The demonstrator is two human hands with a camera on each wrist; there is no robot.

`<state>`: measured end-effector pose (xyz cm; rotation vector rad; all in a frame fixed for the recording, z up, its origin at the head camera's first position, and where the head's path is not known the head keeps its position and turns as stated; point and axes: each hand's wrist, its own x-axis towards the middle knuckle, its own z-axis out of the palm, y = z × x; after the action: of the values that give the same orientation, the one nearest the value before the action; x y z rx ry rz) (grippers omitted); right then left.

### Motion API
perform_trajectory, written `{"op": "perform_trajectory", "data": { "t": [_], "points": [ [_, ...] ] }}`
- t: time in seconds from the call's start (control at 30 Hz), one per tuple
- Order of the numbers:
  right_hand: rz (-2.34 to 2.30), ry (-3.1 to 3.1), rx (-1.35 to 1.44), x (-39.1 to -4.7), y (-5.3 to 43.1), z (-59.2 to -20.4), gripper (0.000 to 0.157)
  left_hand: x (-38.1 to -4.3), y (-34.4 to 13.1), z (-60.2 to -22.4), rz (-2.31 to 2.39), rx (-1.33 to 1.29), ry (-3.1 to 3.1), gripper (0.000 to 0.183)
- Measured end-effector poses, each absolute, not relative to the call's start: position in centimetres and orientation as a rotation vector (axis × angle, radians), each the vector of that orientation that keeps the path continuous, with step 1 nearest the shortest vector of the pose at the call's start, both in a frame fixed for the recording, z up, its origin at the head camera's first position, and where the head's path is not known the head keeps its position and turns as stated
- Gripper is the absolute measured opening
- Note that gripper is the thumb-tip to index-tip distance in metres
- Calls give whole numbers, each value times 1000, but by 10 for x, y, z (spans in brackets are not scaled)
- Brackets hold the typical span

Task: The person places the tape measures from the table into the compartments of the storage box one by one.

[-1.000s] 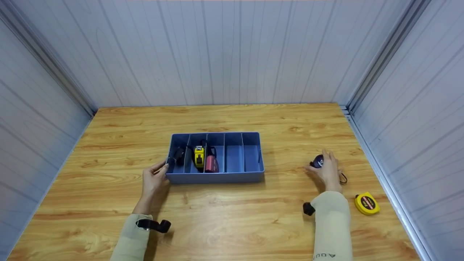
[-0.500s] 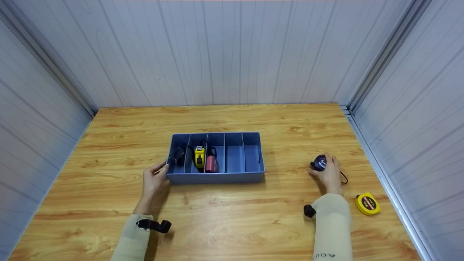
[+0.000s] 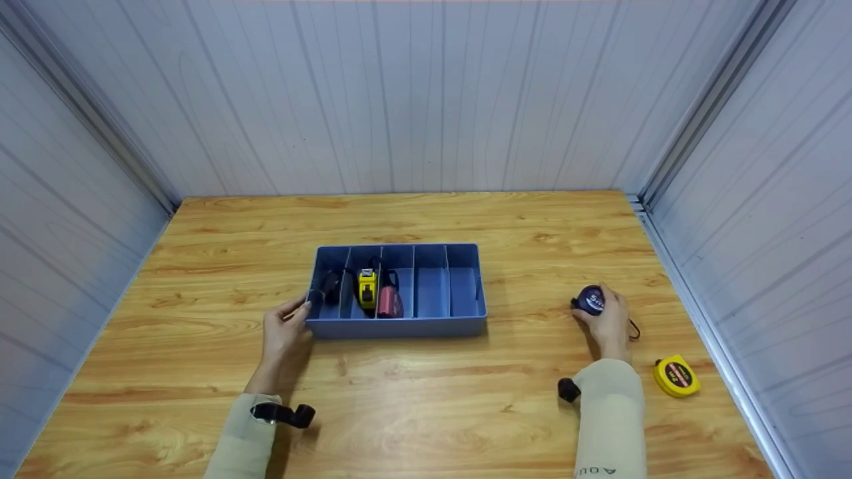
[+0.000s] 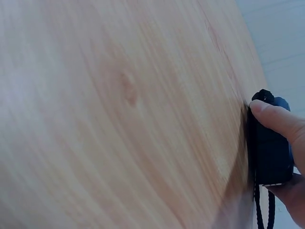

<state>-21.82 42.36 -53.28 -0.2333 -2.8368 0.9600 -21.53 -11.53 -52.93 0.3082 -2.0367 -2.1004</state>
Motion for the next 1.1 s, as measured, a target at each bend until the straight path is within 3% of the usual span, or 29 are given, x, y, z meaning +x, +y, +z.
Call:
{"op": "perform_trajectory", "data": {
  "t": [0.6,1.1],
  "points": [
    [906,-2822,-415,-215,420,-536,81,-216,-115,-531,-2134,321,-1988,29],
    [872,-2797,-366,-209,414,-533,78,-217,-115,-532,-2048,260,-2038,27]
  ]
}}
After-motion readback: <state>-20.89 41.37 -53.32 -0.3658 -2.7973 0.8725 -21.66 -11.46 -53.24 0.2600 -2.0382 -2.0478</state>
